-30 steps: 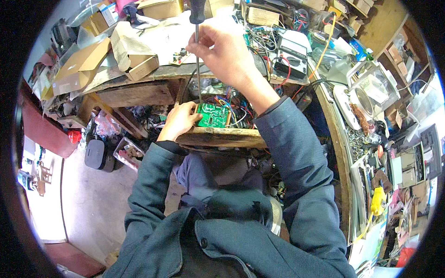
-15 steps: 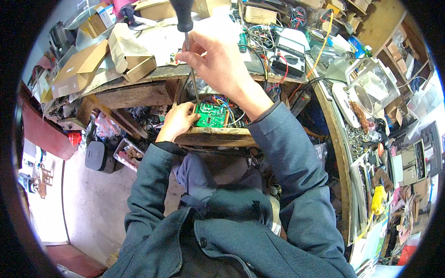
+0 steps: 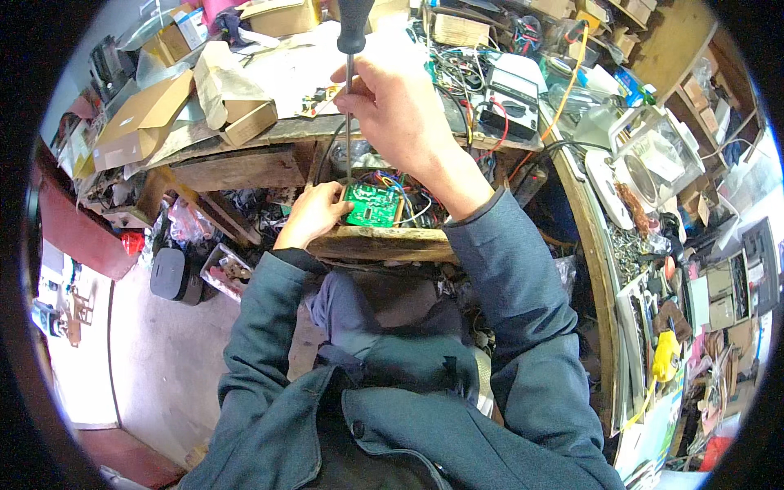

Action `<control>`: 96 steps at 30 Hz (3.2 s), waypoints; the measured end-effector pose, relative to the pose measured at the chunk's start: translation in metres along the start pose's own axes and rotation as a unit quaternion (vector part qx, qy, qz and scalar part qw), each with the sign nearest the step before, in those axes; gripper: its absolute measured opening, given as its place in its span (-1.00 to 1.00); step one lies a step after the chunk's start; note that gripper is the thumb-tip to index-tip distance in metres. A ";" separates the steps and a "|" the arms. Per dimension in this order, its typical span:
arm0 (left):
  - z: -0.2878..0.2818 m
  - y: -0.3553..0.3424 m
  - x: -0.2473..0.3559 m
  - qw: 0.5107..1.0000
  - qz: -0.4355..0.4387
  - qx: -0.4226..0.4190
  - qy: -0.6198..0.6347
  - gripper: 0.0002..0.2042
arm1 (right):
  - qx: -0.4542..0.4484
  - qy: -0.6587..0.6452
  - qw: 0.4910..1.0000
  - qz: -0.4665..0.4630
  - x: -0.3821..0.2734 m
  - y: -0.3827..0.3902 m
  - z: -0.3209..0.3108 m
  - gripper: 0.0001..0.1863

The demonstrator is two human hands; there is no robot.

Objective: The person handles a small black electronic device with wires, then picks up a green circuit board. They use a screwdriver to adjust components on the board and connect wires. The person continues to manipulate the circuit board and wires throughout the clip.

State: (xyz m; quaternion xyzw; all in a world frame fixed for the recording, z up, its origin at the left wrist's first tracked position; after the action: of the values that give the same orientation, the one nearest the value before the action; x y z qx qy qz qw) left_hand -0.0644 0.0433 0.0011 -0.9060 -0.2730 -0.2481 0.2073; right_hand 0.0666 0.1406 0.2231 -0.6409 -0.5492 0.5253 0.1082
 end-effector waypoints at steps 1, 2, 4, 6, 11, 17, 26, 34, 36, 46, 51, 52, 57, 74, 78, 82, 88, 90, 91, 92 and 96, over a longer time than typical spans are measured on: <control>-0.001 -0.001 -0.002 1.000 0.004 -0.001 -0.013 -0.64 | -0.009 -0.014 1.000 0.000 0.000 0.000 0.000 -0.77; -0.001 -0.002 -0.004 1.000 0.007 -0.002 -0.026 -0.62 | -0.018 -0.028 0.999 -0.001 -0.002 0.000 0.000 -0.76; -0.005 -0.002 -0.003 1.000 0.001 0.002 -0.012 -0.59 | -0.022 -0.035 0.999 0.006 -0.003 -0.001 -0.003 -0.77; -0.004 0.001 0.001 1.000 0.005 0.019 -0.016 -0.57 | -0.008 -0.038 0.999 0.004 -0.004 0.001 -0.011 -0.78; -0.015 0.009 0.007 0.995 0.039 0.094 0.013 -0.50 | -0.003 -0.049 0.999 0.017 -0.014 0.003 -0.024 -0.80; -0.035 0.010 0.040 0.982 0.085 0.166 0.033 -0.70 | 0.017 -0.092 0.995 0.041 -0.019 0.009 -0.045 -0.80; -0.050 -0.027 0.100 0.926 0.289 0.243 0.014 -0.89 | 0.178 -0.131 0.975 0.033 -0.028 0.024 -0.128 -0.75; -0.015 -0.128 0.131 0.925 0.255 0.196 -0.202 -0.79 | 0.230 -0.094 0.967 0.048 -0.042 0.064 -0.176 -0.80; -0.010 -0.139 0.132 0.922 0.254 0.197 -0.214 -0.78 | 0.227 -0.098 0.967 0.056 -0.044 0.071 -0.178 -0.79; -0.054 -0.116 0.105 0.952 0.152 0.185 -0.192 -0.77 | 0.186 -0.083 0.976 0.078 -0.034 0.077 -0.149 -0.79; -0.077 -0.036 0.093 0.965 0.190 0.172 0.060 -0.80 | 0.154 -0.112 0.979 0.069 -0.029 0.084 -0.122 -0.78; -0.069 -0.022 0.082 0.967 0.174 0.167 0.080 -0.80 | 0.133 -0.108 0.984 0.057 -0.029 0.085 -0.114 -0.78; -0.024 0.015 0.034 0.971 0.133 0.163 0.113 -0.78 | 0.079 -0.114 0.988 0.067 -0.021 0.092 -0.081 -0.80; -0.007 0.015 0.025 0.989 0.093 0.070 0.091 -0.71 | 0.034 -0.091 0.991 0.091 -0.010 0.094 -0.051 -0.81; -0.007 0.015 0.025 0.989 0.088 0.072 0.091 -0.69 | 0.031 -0.090 0.991 0.093 -0.013 0.093 -0.052 -0.83; -0.006 0.015 0.024 0.989 0.089 0.068 0.096 -0.69 | 0.049 -0.063 0.995 0.055 -0.009 0.093 -0.053 -0.81; -0.004 0.014 0.023 0.988 0.099 0.071 0.094 -0.66 | 0.038 -0.058 0.997 0.043 -0.014 0.091 -0.051 -0.82; -0.002 0.015 0.020 0.988 0.096 0.072 0.097 -0.65 | 0.036 -0.054 0.997 0.038 -0.019 0.090 -0.051 -0.82; -0.002 0.015 0.020 0.987 0.099 0.076 0.098 -0.64 | 0.035 -0.053 0.997 0.037 -0.020 0.090 -0.051 -0.82; -0.002 0.015 0.022 0.987 0.103 0.081 0.098 -0.64 | 0.034 -0.052 0.997 0.036 -0.020 0.090 -0.051 -0.82; -0.003 0.016 0.021 0.987 0.106 0.083 0.086 -0.62 | 0.036 -0.062 0.997 0.027 -0.019 0.090 -0.048 -0.81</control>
State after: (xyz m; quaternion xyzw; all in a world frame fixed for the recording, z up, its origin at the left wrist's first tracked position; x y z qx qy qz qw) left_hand -0.0406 0.0379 0.0109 -0.8851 -0.1759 -0.2780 0.3292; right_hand 0.1610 0.1121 0.1898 -0.6174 -0.5179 0.5864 0.0822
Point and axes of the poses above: each hand's wrist, its own y-axis away from the middle knuckle, its own z-axis out of the palm, x = y × z, the point moved 6 cm from there along -y, towards the middle knuckle, and after that the axes turned 10 degrees about x, right-handed, at the moved point
